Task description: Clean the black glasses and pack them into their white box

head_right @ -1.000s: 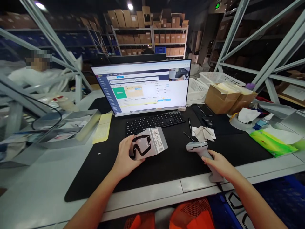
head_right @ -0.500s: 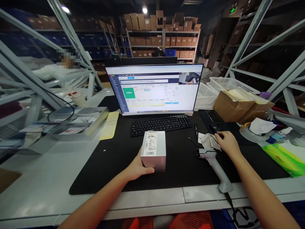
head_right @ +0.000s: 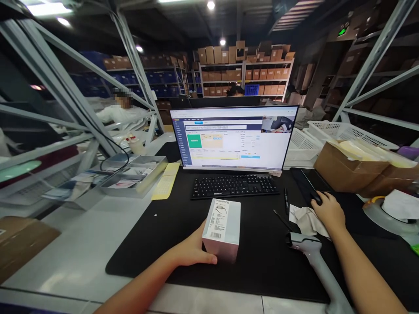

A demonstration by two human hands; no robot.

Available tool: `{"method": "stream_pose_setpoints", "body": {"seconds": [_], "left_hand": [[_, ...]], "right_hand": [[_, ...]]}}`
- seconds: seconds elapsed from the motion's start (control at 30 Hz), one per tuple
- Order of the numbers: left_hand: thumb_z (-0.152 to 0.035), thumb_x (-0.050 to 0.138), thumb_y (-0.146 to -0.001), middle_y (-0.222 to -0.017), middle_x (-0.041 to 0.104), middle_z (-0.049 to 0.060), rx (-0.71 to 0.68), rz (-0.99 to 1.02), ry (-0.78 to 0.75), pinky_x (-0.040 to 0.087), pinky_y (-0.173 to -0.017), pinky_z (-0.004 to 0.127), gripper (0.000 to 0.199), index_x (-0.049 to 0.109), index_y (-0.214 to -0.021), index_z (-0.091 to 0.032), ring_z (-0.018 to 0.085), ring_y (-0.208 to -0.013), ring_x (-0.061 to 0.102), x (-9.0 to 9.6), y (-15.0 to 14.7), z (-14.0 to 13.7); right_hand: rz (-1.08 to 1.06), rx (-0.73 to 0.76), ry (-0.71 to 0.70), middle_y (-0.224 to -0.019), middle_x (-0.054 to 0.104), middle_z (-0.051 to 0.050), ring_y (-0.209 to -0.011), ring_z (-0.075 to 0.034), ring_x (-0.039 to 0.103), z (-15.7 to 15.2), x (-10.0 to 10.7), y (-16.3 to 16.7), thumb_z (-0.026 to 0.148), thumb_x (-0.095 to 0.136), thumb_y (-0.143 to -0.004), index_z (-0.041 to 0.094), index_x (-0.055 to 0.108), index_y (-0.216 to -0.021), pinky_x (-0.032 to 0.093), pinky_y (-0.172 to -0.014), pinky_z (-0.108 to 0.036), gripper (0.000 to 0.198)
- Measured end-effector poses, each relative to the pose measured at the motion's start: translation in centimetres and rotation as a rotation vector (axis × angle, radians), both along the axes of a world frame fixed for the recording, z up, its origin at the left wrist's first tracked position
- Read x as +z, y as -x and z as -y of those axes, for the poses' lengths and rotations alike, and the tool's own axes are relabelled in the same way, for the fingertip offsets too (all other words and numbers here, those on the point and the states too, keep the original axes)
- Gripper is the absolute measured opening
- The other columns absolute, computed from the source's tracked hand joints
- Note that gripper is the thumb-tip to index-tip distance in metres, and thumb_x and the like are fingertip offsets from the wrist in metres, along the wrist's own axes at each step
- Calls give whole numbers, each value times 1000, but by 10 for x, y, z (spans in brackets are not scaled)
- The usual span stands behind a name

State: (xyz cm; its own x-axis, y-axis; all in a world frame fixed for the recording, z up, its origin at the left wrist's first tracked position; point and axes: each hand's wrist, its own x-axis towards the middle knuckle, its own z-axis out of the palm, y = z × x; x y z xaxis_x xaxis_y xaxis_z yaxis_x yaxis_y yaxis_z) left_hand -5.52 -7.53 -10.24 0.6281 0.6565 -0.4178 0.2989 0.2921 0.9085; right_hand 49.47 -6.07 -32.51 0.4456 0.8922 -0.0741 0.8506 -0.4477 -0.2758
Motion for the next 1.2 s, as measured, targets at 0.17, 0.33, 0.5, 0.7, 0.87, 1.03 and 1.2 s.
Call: {"method": "stream_pose_setpoints", "body": {"seconds": [0.17, 0.33, 0.5, 0.7, 0.87, 1.03, 1.2], "left_hand": [[-60, 96, -63, -172, 12, 15, -9, -35, 3, 14, -131, 59, 145, -1, -167, -29, 40, -158, 18, 0, 0, -1], [-60, 96, -63, -172, 15, 15, -11, -35, 22, 16, -130, 60, 145, -1, -167, -30, 42, -157, 20, 3, -2, -1], [-59, 96, -64, -173, 12, 14, -14, -25, 4, 16, -130, 60, 144, -1, -167, -31, 42, -157, 20, 3, -2, -2], [-58, 96, -64, -174, 8, 12, -27, -47, -17, 14, -131, 59, 143, 0, -166, -32, 41, -158, 17, -3, 3, -1], [-62, 96, -63, -173, 10, 15, -33, -36, -38, 13, -131, 59, 146, -2, -166, -30, 40, -158, 19, -9, 6, -1], [-61, 96, -63, -173, 8, 15, -30, 0, -42, 9, -131, 58, 145, -1, -166, -29, 37, -159, 15, -12, 5, -1], [-62, 97, -61, -173, 6, 14, -35, -3, -40, 9, -132, 57, 148, -2, -166, -29, 38, -160, 11, -9, 4, -2]], "right_hand": [[-25, -6, 31, -148, 57, -15, -128, -35, 60, -1, 13, 6, 47, 45, -90, 13, 65, -141, 47, -110, -44, 64], [-10, -59, 57, -150, 56, -14, -124, -36, 61, 1, 18, 12, 48, 47, -90, 17, 67, -140, 49, -105, -46, 62], [-16, -53, 61, -150, 56, -14, -122, -37, 62, 3, 9, 8, 48, 49, -89, 19, 71, -137, 49, -106, -50, 60], [-9, -39, 26, -148, 57, -13, -122, -36, 62, 4, 5, 6, 49, 48, -89, 19, 72, -135, 49, -105, -49, 60], [-13, -42, 66, -149, 56, -13, -123, -36, 62, 3, 10, 8, 49, 46, -88, 18, 72, -135, 49, -105, -48, 62], [-11, -24, 94, -149, 57, -15, -125, -38, 61, 1, 15, 9, 51, 44, -89, 17, 72, -135, 51, -104, -50, 64], [-12, -27, 62, -148, 57, -15, -124, -37, 62, 1, 14, 9, 49, 43, -88, 16, 72, -135, 50, -105, -50, 64]]}}
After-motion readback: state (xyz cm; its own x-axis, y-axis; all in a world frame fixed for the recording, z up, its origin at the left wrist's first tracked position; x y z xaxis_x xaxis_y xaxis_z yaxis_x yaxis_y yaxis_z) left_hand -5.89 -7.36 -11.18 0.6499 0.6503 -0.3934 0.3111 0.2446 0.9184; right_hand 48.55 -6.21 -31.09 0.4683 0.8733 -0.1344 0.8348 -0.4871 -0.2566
